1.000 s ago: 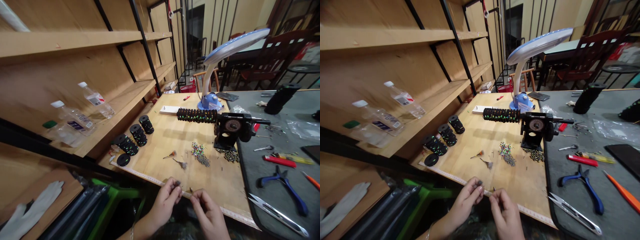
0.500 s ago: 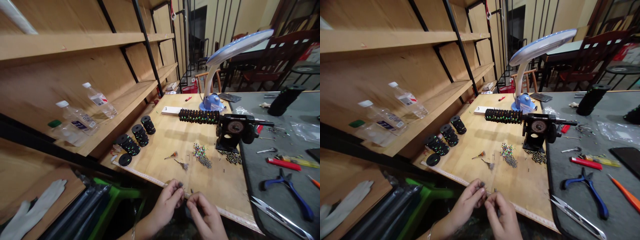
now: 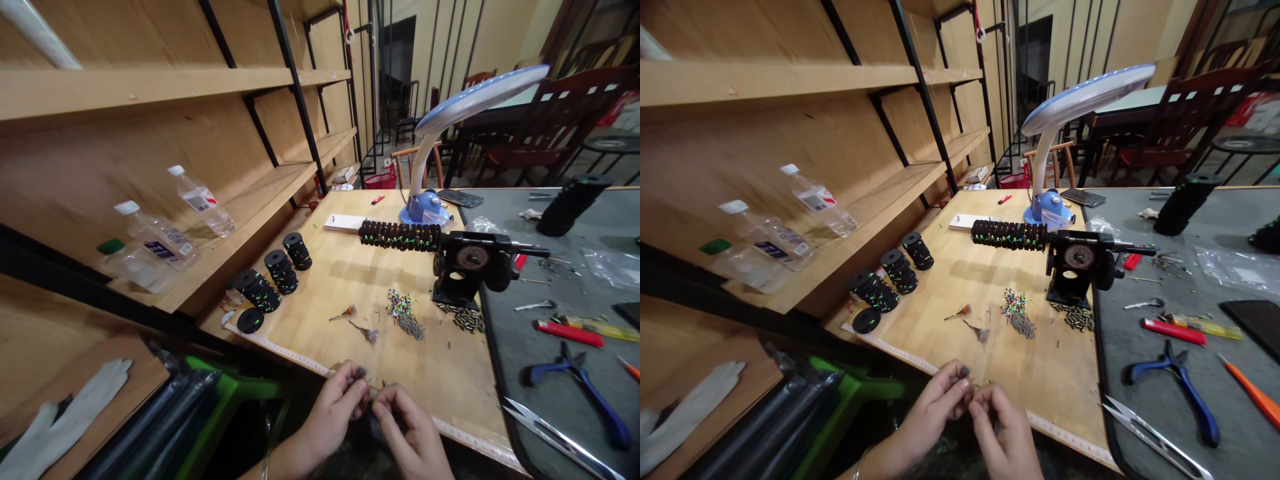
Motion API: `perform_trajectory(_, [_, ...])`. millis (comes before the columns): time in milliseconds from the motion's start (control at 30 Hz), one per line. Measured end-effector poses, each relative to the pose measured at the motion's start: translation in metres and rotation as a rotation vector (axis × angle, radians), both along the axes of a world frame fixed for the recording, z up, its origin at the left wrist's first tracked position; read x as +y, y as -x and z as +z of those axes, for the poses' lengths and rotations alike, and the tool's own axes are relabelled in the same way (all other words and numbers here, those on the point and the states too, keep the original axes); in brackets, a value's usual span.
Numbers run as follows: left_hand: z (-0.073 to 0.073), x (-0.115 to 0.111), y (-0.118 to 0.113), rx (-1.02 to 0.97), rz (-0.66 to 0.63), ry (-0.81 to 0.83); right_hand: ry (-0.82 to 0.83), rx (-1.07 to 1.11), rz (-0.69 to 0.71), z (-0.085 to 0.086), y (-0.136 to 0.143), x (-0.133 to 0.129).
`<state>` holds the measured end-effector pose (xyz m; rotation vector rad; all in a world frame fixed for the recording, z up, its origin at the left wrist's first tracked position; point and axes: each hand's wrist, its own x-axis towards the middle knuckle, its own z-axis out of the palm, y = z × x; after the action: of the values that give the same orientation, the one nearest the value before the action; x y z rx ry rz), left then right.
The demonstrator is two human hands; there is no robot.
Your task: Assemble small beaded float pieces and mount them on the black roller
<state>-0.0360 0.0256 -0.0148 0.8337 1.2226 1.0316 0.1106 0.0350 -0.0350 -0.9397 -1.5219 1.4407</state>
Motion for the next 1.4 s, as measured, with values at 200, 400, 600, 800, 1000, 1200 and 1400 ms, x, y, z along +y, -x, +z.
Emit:
perform_trajectory(200, [0.003,0.000,0.000,-0.006,-0.004,-0.029,0.011,0.015,-0.003,0.000,0.000,0.001])
perform_trajectory(400, [0.006,-0.002,-0.001,0.003,-0.014,-0.063,0.060,0.007,-0.045,0.001,-0.002,0.001])
perform_trajectory(600, [0.010,-0.004,0.000,0.058,-0.043,-0.106,0.156,0.027,-0.061,0.002,-0.002,0.004])
perform_trajectory(800, [0.005,-0.007,0.002,0.120,-0.105,-0.156,0.289,0.087,-0.060,0.001,-0.003,0.005])
perform_trajectory(1000, [0.004,-0.011,0.005,0.269,-0.107,-0.211,0.427,0.168,-0.095,-0.003,-0.001,0.007])
perform_trajectory(1200, [0.013,-0.010,0.006,0.497,-0.177,-0.293,0.479,0.241,-0.102,-0.005,0.001,0.011])
perform_trajectory(1400, [0.018,-0.009,0.006,0.585,-0.224,-0.318,0.623,0.281,-0.147,-0.002,0.004,0.011])
